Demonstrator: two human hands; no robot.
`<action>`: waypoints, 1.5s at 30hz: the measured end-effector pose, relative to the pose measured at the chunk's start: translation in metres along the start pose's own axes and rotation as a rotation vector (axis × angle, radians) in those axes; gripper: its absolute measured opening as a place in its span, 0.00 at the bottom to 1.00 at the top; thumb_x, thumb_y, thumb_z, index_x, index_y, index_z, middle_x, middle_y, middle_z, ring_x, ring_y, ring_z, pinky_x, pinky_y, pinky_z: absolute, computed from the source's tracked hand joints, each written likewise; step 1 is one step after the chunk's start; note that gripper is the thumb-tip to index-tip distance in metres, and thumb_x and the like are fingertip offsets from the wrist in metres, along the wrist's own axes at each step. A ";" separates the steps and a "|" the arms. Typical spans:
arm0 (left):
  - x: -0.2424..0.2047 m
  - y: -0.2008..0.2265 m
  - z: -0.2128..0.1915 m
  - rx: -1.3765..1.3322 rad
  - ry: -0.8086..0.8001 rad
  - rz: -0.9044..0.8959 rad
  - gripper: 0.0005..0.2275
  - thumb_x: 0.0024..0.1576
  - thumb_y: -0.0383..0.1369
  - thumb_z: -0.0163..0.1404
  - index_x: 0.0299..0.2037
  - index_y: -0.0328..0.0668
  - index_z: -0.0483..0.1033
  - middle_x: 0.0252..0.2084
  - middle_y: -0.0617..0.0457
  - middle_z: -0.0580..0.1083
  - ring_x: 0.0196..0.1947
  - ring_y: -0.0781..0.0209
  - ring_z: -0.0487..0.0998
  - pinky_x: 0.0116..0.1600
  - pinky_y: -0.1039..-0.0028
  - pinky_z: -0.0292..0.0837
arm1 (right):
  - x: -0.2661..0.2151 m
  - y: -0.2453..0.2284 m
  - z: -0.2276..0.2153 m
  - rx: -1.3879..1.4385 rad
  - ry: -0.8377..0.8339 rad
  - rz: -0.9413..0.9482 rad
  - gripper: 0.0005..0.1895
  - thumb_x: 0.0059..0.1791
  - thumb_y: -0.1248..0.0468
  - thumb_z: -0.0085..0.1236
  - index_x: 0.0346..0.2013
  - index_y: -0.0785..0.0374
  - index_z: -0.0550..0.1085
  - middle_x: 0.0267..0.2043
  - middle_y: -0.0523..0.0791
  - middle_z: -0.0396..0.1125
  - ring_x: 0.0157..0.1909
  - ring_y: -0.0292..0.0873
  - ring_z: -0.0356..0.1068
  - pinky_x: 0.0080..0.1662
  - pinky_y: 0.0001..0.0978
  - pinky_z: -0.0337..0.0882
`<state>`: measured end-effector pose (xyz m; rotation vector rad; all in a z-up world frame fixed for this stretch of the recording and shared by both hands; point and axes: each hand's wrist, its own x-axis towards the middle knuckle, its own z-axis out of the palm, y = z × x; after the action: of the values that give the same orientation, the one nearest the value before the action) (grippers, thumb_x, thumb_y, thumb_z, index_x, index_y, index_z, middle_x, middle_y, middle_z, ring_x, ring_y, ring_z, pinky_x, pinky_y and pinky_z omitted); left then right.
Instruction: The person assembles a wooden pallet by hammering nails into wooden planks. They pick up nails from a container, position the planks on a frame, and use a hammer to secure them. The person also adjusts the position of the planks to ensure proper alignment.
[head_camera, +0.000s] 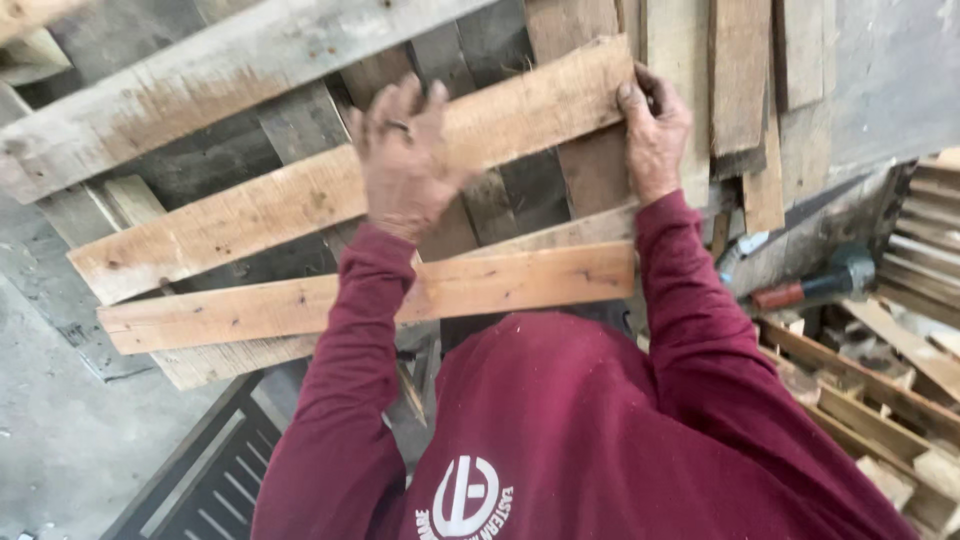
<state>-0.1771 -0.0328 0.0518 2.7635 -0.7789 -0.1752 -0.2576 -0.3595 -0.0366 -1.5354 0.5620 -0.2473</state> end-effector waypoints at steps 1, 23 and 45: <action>0.004 0.004 0.004 0.033 -0.063 0.011 0.50 0.43 0.65 0.65 0.71 0.44 0.60 0.70 0.37 0.59 0.70 0.38 0.57 0.70 0.38 0.37 | 0.005 0.003 0.005 0.051 0.016 -0.002 0.17 0.57 0.67 0.58 0.59 0.72 0.73 0.52 0.46 0.74 0.51 0.36 0.73 0.55 0.28 0.76; 0.009 -0.015 0.037 -0.048 0.040 -0.031 0.49 0.32 0.40 0.75 0.71 0.63 0.68 0.72 0.56 0.61 0.71 0.50 0.58 0.79 0.48 0.35 | -0.003 0.003 0.010 0.003 0.040 -0.079 0.16 0.58 0.62 0.62 0.57 0.69 0.77 0.48 0.45 0.74 0.49 0.36 0.72 0.54 0.28 0.75; -0.168 0.048 -0.021 -0.230 -0.312 0.019 0.45 0.42 0.48 0.68 0.72 0.49 0.63 0.76 0.45 0.55 0.77 0.43 0.48 0.76 0.41 0.37 | -0.146 -0.039 -0.105 -0.556 -0.104 0.151 0.10 0.63 0.63 0.53 0.49 0.67 0.78 0.39 0.49 0.74 0.37 0.37 0.72 0.38 0.27 0.70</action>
<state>-0.3393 0.0212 0.0924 2.5401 -0.8009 -0.6608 -0.4257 -0.3805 0.0353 -2.0149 0.6968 0.1182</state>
